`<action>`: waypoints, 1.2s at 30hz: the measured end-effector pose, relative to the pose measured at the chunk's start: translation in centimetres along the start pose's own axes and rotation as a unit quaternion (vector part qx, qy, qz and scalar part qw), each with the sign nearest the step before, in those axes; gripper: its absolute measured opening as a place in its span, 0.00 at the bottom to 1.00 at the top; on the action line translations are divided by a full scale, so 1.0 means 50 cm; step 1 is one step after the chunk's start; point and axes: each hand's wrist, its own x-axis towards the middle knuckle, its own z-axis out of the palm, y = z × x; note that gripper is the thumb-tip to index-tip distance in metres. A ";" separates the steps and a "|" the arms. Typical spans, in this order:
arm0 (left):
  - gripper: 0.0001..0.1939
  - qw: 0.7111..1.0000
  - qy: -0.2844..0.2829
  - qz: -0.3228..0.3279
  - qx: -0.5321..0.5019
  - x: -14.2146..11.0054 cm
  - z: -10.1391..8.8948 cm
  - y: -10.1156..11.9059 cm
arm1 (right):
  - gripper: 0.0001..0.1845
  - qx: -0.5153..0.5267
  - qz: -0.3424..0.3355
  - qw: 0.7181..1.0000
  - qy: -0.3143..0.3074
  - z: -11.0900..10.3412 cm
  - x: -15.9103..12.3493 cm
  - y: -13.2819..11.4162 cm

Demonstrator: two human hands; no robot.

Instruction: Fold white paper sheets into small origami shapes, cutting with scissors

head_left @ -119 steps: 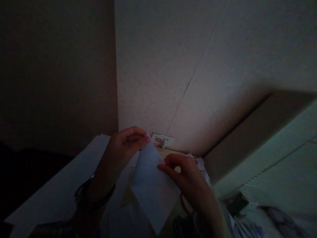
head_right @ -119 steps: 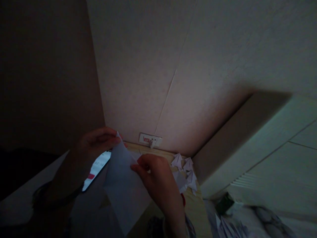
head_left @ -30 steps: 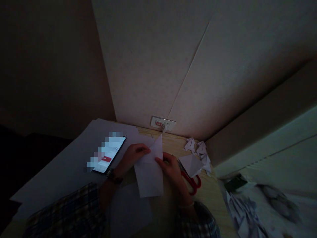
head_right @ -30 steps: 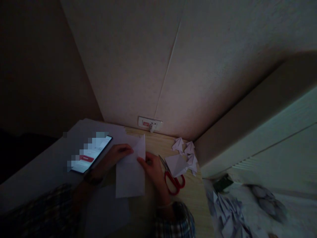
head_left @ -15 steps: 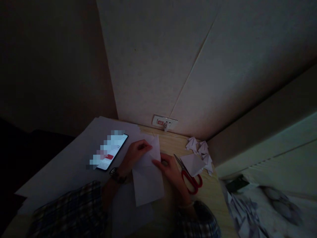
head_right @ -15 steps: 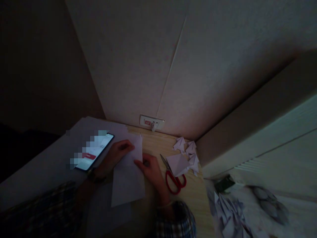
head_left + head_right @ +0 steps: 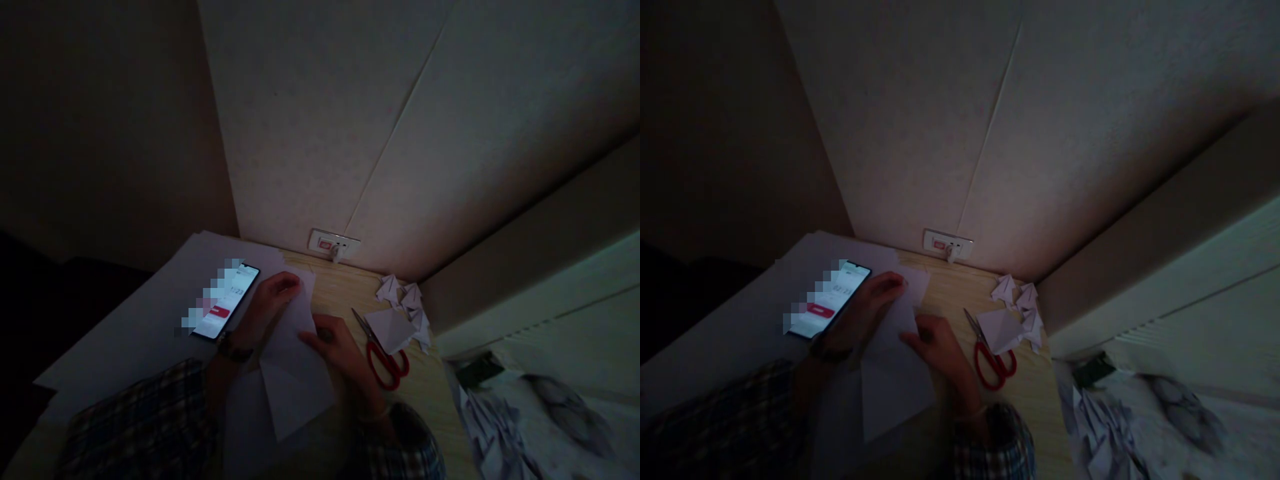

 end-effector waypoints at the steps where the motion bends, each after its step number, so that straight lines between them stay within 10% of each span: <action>1: 0.06 1.000 0.000 -0.002 -0.008 0.000 0.000 -0.001 | 0.15 -0.001 0.000 1.000 -0.010 0.000 0.000 0.000; 11: 0.07 0.997 -0.007 -0.020 -0.072 -0.005 -0.005 -0.005 | 0.13 0.033 0.012 0.999 -0.029 -0.001 0.002 0.008; 20: 0.09 0.989 -0.132 -0.065 0.025 0.007 -0.006 -0.003 | 0.12 0.140 0.052 0.966 0.213 -0.037 0.007 0.016; 36: 0.12 0.994 -0.062 -0.065 0.067 0.011 -0.010 -0.003 | 0.14 0.139 0.054 0.954 0.260 -0.035 0.018 0.041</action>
